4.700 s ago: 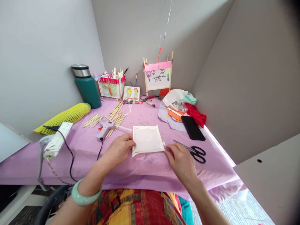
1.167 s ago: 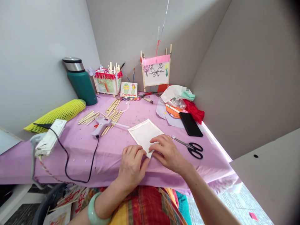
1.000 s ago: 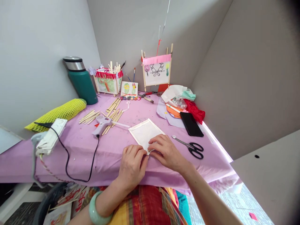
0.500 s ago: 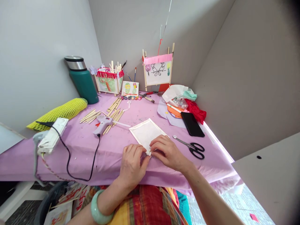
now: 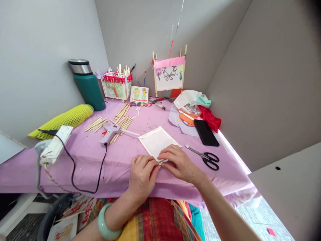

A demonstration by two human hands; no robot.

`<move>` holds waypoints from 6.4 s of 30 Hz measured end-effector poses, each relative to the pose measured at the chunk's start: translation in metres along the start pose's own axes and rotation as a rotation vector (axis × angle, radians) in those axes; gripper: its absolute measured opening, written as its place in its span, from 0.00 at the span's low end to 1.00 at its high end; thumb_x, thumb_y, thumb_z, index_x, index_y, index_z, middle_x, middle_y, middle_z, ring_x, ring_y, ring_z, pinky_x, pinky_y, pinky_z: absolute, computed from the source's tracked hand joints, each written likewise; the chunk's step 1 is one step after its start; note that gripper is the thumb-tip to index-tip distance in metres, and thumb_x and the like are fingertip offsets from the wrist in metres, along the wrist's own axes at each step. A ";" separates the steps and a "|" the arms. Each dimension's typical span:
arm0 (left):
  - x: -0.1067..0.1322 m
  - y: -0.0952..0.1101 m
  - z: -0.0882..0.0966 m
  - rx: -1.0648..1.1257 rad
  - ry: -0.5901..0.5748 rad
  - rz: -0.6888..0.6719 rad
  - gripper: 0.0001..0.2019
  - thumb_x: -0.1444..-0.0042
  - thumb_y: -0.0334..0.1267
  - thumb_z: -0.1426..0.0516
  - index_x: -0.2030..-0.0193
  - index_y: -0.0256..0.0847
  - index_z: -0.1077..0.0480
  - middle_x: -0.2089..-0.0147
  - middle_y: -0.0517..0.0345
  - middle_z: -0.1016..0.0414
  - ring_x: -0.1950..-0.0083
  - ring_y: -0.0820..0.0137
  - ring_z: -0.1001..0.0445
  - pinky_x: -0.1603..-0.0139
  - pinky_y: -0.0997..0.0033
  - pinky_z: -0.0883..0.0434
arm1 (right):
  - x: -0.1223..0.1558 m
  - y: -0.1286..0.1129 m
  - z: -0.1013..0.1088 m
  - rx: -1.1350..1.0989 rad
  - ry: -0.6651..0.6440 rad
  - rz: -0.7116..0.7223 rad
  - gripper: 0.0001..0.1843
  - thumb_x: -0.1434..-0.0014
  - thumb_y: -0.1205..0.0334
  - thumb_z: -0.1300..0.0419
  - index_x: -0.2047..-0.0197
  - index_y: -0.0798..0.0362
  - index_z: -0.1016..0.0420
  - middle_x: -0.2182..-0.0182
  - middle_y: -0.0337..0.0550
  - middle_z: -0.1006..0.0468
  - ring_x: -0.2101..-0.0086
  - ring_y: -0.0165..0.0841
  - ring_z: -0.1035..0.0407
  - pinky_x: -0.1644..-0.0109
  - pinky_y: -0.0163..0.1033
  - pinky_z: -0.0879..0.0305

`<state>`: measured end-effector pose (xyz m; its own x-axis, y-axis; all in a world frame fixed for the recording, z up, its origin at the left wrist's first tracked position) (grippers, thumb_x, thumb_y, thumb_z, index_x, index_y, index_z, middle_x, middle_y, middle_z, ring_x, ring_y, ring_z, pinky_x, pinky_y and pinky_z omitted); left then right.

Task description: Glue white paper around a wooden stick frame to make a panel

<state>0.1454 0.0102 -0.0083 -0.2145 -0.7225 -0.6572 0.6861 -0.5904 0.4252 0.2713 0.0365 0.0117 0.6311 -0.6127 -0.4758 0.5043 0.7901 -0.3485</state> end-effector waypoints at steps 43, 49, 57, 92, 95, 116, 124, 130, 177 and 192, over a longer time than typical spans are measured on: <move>-0.045 -0.033 -0.013 0.136 -0.551 0.272 0.03 0.49 0.32 0.41 0.72 0.38 0.25 0.65 0.57 0.30 0.65 0.71 0.32 0.64 0.71 0.37 | -0.038 0.017 -0.019 0.021 -0.401 -0.331 0.05 0.44 0.67 0.44 0.69 0.54 0.27 0.66 0.40 0.27 0.67 0.29 0.35 0.66 0.33 0.48; -0.048 -0.040 -0.018 0.169 -0.572 0.252 0.04 0.50 0.31 0.42 0.73 0.39 0.25 0.66 0.57 0.30 0.65 0.72 0.31 0.63 0.72 0.37 | -0.036 0.017 -0.019 0.030 -0.395 -0.367 0.03 0.45 0.67 0.43 0.69 0.54 0.28 0.66 0.40 0.27 0.67 0.29 0.35 0.67 0.33 0.49; -0.049 -0.038 -0.020 0.171 -0.604 0.237 0.04 0.52 0.32 0.42 0.73 0.39 0.25 0.66 0.58 0.30 0.67 0.73 0.33 0.67 0.73 0.38 | -0.034 0.020 -0.022 0.100 -0.361 -0.375 0.03 0.45 0.67 0.43 0.69 0.54 0.28 0.66 0.40 0.27 0.66 0.30 0.34 0.66 0.34 0.48; -0.053 -0.039 -0.023 0.141 -0.638 0.278 0.06 0.55 0.33 0.44 0.75 0.39 0.25 0.68 0.54 0.25 0.69 0.69 0.29 0.68 0.71 0.35 | 0.129 0.061 0.078 0.539 -0.243 -0.956 0.05 0.43 0.61 0.49 0.66 0.49 0.33 0.66 0.43 0.26 0.66 0.38 0.31 0.70 0.38 0.44; -0.053 -0.038 -0.022 0.147 -0.629 0.276 0.06 0.55 0.32 0.45 0.75 0.39 0.25 0.67 0.54 0.24 0.68 0.69 0.29 0.67 0.71 0.35 | 0.132 0.051 0.078 0.476 -0.190 -0.978 0.06 0.44 0.56 0.48 0.69 0.48 0.38 0.69 0.40 0.26 0.72 0.35 0.33 0.72 0.37 0.46; -0.053 -0.042 -0.026 0.132 -0.663 0.284 0.05 0.56 0.33 0.43 0.74 0.39 0.25 0.66 0.55 0.26 0.67 0.70 0.30 0.68 0.73 0.35 | 0.111 -0.026 -0.068 -1.232 0.175 -0.970 0.26 0.48 0.43 0.36 0.50 0.48 0.28 0.68 0.40 0.29 0.72 0.30 0.37 0.67 0.36 0.42; -0.056 -0.043 -0.027 0.144 -0.704 0.283 0.06 0.56 0.34 0.44 0.74 0.38 0.25 0.67 0.55 0.25 0.67 0.70 0.30 0.68 0.74 0.36 | 0.098 -0.052 -0.075 -1.649 0.187 -0.961 0.29 0.47 0.37 0.41 0.54 0.52 0.28 0.66 0.44 0.29 0.70 0.31 0.36 0.64 0.37 0.43; -0.056 -0.045 -0.028 0.164 -0.695 0.291 0.06 0.57 0.34 0.44 0.76 0.38 0.26 0.70 0.56 0.24 0.68 0.69 0.30 0.69 0.73 0.37 | 0.095 -0.054 -0.079 -1.725 0.113 -1.017 0.25 0.46 0.40 0.40 0.57 0.53 0.28 0.67 0.43 0.28 0.71 0.30 0.35 0.64 0.35 0.43; -0.055 -0.044 -0.028 0.163 -0.707 0.283 0.07 0.56 0.36 0.46 0.77 0.37 0.27 0.73 0.55 0.26 0.67 0.68 0.29 0.70 0.73 0.38 | 0.069 -0.050 -0.091 -1.252 0.193 -0.953 0.22 0.37 0.44 0.48 0.48 0.51 0.36 0.68 0.38 0.30 0.69 0.30 0.34 0.58 0.38 0.40; -0.055 -0.044 -0.028 0.144 -0.703 0.250 0.07 0.55 0.35 0.45 0.76 0.37 0.27 0.69 0.55 0.25 0.66 0.68 0.28 0.66 0.73 0.36 | 0.069 -0.049 -0.089 -1.158 0.182 -1.014 0.22 0.38 0.42 0.48 0.54 0.52 0.35 0.75 0.34 0.34 0.73 0.29 0.39 0.65 0.35 0.42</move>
<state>0.1460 0.0860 -0.0085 -0.4902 -0.8716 0.0007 0.6857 -0.3851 0.6177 0.2377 -0.0430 -0.0758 0.1976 -0.9395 0.2799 -0.1087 -0.3047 -0.9462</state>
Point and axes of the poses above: each hand's wrist, its own x-axis away from the middle knuckle, its own z-axis out of the back of the hand, y = z × x, the point moved 7 cm from there along -x, towards the middle knuckle
